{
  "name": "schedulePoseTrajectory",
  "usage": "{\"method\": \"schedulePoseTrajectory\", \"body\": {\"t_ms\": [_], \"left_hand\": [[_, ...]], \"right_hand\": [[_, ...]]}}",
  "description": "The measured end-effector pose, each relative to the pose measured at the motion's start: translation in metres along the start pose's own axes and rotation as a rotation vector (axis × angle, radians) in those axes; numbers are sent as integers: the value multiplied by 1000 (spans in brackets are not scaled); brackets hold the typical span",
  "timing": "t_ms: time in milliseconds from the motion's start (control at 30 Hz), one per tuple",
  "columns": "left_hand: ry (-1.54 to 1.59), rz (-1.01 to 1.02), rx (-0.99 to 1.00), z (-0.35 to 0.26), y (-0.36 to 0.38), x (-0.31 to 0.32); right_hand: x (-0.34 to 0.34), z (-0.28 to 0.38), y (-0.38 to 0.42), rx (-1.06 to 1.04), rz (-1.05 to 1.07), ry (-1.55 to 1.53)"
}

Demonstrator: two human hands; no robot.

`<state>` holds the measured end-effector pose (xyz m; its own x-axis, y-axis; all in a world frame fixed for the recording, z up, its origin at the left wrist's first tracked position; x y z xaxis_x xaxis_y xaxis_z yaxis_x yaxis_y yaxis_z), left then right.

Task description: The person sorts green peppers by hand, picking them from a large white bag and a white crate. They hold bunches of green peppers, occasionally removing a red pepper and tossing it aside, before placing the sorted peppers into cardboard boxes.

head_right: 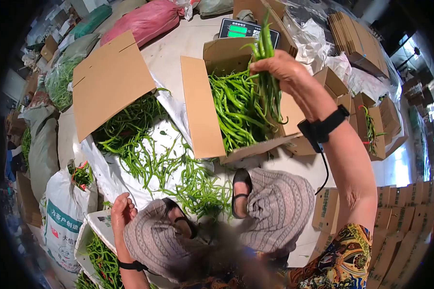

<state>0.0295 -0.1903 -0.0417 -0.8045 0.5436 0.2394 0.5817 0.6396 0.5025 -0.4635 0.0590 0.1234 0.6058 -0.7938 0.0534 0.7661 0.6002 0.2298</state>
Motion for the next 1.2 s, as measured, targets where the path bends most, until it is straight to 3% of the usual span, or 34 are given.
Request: {"method": "schedulePoseTrajectory", "body": {"t_ms": [67, 100, 133, 200, 267, 333, 400, 433, 500, 533, 567, 600, 633, 700, 733, 767, 800, 867, 933, 967, 1033, 1100, 1133, 1200], "left_hand": [[10, 46, -42, 12, -12, 2], [32, 39, -58, 21, -18, 4], [51, 43, -79, 28, -24, 6], [94, 47, -123, 41, -33, 11], [106, 17, -155, 49, -38, 15], [94, -13, -194, 54, -45, 15], [98, -55, -221, 57, -51, 17], [94, -77, -228, 60, -54, 15], [97, -119, -255, 62, -61, 15], [116, -55, -240, 66, -68, 14], [137, -13, -222, 72, -74, 10], [59, -68, -268, 71, -79, 12], [10, -118, -262, 67, -82, 20], [41, 23, -157, 76, -97, 15], [-20, 42, -139, 82, -104, 9], [-87, 71, -123, 86, -113, 2], [-226, -5, -83, 87, -119, -7], [-496, -140, 8, 87, -135, -26], [-758, -271, 253, 89, -159, -59], [-834, -403, 322, 99, -179, -83], [-1052, -433, 179, 88, -200, -101], [-1119, -593, 317, 84, -223, -108], [-1150, -670, 387, 84, -234, -110], [-1151, -701, 307, 91, -262, -112]], "right_hand": [[-3, -28, -40, 126, 4, 77], [6, -36, -55, 3, 39, 185], [8, -59, -71, 193, 45, 180], [14, -87, -103, 65, -36, 508], [17, -90, -118, 160, -23, 878], [25, -117, -125, 180, 143, 953], [39, -130, -124, 187, 210, 1261], [46, -135, -123, 103, 110, 1394], [31, -143, -151, 48, -104, 1336], [17, -141, -158, -71, -212, 1140], [1, -150, -174, -243, -251, 1210], [8, -142, -167, -383, -138, 1165], [5, -152, -172, -279, -11, 1236], [20, -146, -143, -95, 238, 1346], [30, -131, -127, 9, 260, 1369], [31, -117, -114, -25, 261, 1265], [39, -97, -93, 28, 276, 967], [31, -72, -67, 66, 282, 655], [87, -16, -1, 139, 171, 725], [114, 2, 34, -46, 153, 716], [127, 7, 65, 44, 11, 715], [124, 6, 97, 265, 81, 576], [126, -3, 123, 257, -53, 461], [148, -21, 154, 387, 195, 171]]}}
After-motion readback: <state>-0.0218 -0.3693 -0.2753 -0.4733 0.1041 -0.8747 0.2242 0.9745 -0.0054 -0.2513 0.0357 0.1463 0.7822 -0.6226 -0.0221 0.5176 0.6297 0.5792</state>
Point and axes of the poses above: each hand's wrist, its own y-axis away from the middle knuckle, its own x-axis out of the palm, z = x × y, the point moved 4 cm from there along -y, towards the middle knuckle, and after that the axes turned 9 degrees about -y, right-handed, at the moved point
